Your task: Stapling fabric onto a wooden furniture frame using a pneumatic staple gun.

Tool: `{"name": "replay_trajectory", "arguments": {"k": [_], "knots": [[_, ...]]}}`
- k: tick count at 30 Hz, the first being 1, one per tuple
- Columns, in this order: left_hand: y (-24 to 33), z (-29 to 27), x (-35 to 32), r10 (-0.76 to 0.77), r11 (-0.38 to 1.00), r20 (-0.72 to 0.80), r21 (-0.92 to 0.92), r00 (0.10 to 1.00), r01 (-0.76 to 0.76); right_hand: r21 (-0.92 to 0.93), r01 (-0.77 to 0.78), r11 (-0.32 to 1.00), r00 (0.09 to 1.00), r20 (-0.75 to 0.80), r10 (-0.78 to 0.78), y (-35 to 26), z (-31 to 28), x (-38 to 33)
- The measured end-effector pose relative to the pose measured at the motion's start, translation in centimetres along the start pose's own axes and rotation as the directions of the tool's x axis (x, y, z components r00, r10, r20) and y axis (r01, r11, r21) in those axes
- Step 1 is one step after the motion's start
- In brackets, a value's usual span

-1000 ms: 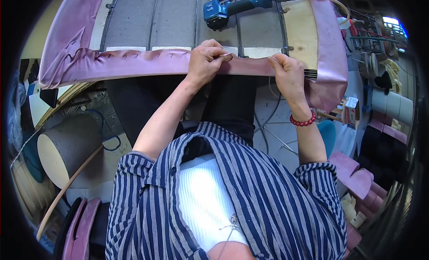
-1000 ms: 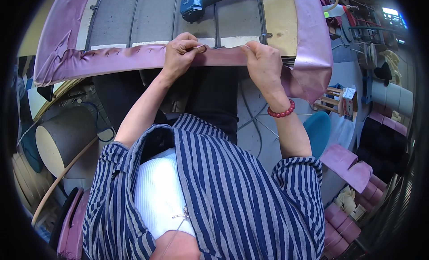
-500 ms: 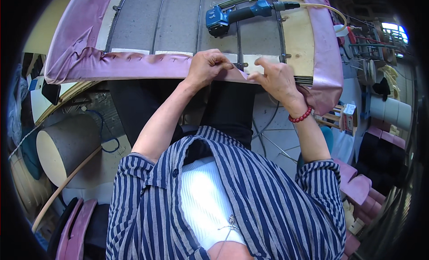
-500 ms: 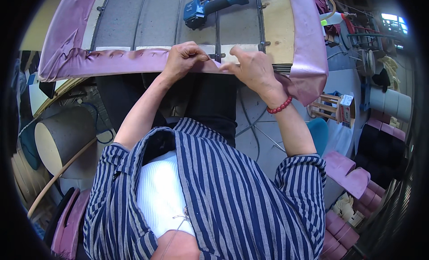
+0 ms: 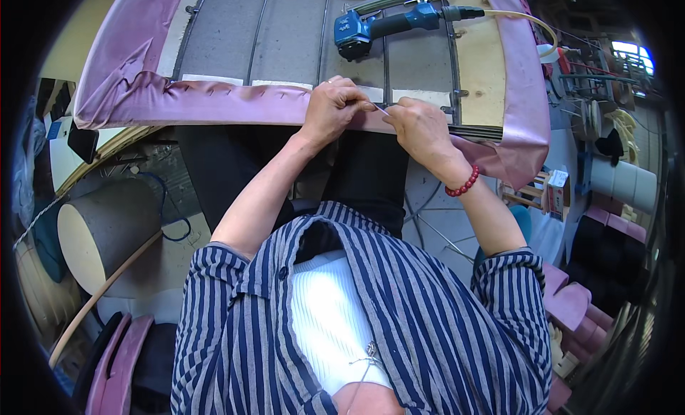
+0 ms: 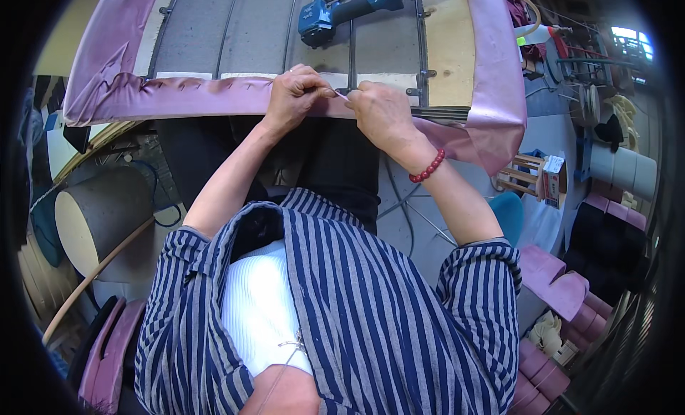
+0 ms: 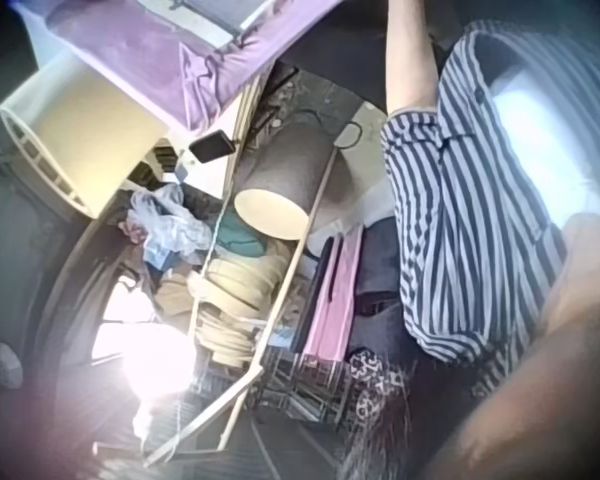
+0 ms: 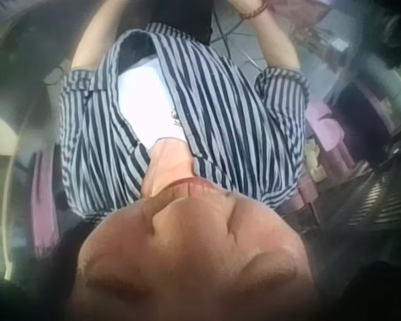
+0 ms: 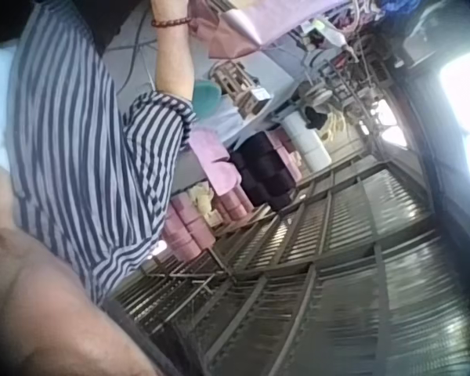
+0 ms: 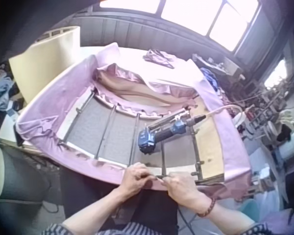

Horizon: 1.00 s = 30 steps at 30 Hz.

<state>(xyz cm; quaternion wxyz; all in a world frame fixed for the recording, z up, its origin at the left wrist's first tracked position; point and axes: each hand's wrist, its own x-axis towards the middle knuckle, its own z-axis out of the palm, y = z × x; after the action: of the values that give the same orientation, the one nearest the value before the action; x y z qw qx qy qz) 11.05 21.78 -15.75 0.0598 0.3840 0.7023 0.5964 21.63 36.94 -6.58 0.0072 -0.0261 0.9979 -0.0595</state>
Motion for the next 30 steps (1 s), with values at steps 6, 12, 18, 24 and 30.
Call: {"name": "replay_trajectory", "arguments": {"k": [6, 12, 18, 24, 30], "knots": [[-0.2, 0.0, 0.2, -0.046, 0.994, -0.004, -0.102, 0.999, 0.045, 0.229, -0.105, 0.968, 0.977, -0.157, 0.143, 0.0, 0.8, 0.3], [-0.5, 0.9, 0.7, 0.107, 0.987, -0.214, 0.143, 0.971, -0.077, 0.436, -0.145, 0.888, 0.935, -0.234, 0.268, 0.0, 1.6, 0.6], [-0.3, 1.0, 0.9, -0.141, 0.985, -0.088, -0.113, 0.986, 0.131, 0.462, -0.185, 0.867, 0.908, -0.257, 0.331, -0.3, 1.4, 1.2], [0.5, 1.2, 0.8, -0.283, 0.957, -0.111, -0.103, 0.953, 0.273, 0.385, -0.229, 0.894, 0.904, -0.258, 0.342, -0.3, 1.4, 1.9], [0.2, 1.9, 1.5, -0.210, 0.974, -0.200, 0.044, 0.957, 0.223, 0.158, -0.314, 0.936, 0.882, -0.317, 0.350, -0.2, 2.6, 2.7]]}}
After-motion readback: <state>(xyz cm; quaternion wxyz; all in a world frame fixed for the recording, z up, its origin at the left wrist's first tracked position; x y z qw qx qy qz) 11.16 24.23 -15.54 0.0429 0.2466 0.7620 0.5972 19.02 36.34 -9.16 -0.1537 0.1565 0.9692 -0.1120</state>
